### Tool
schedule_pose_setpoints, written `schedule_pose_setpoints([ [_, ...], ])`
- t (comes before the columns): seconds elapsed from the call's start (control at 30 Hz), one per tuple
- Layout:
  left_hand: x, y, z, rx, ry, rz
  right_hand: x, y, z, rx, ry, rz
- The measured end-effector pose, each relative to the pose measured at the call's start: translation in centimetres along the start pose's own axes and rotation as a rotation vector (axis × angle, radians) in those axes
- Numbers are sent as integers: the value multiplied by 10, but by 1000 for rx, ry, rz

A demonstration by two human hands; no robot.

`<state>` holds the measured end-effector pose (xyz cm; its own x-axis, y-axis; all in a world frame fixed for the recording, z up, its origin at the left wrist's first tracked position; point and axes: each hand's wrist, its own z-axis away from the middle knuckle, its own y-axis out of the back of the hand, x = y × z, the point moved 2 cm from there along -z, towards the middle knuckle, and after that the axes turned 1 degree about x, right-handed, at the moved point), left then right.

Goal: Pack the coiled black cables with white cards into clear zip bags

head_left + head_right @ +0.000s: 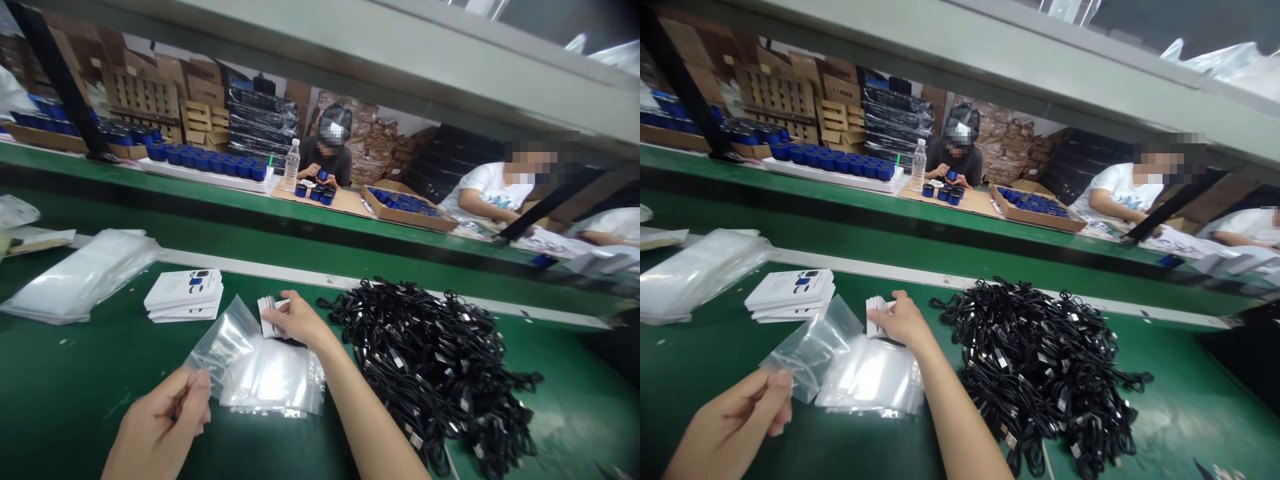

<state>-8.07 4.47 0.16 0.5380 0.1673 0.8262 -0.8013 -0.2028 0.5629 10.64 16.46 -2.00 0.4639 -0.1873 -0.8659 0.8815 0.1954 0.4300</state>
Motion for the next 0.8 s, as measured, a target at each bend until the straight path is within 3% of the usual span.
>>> schedule_pose_setpoints([
  [0.23,7,-3,-16,-40,-24,107,12,8,0,-23,-29,-79],
  [0.33,1,-6,-28,-51,-58,153,4,15,15,98,39,-45],
  [0.43,-5,-11,-35,16,-45,163,-7,15,50,223,158,-24],
  [0.6,7,-24,-29,84,-106,114,-15,-8,106,181,390,-10],
  [0.67,18,-28,-24,133,-148,73,-14,-20,117,232,487,-29],
  [0.73,27,-30,-21,204,-177,39,-7,-30,122,367,454,-121],
  [0.8,34,-30,-19,264,-200,16,3,-40,125,455,325,-322],
])
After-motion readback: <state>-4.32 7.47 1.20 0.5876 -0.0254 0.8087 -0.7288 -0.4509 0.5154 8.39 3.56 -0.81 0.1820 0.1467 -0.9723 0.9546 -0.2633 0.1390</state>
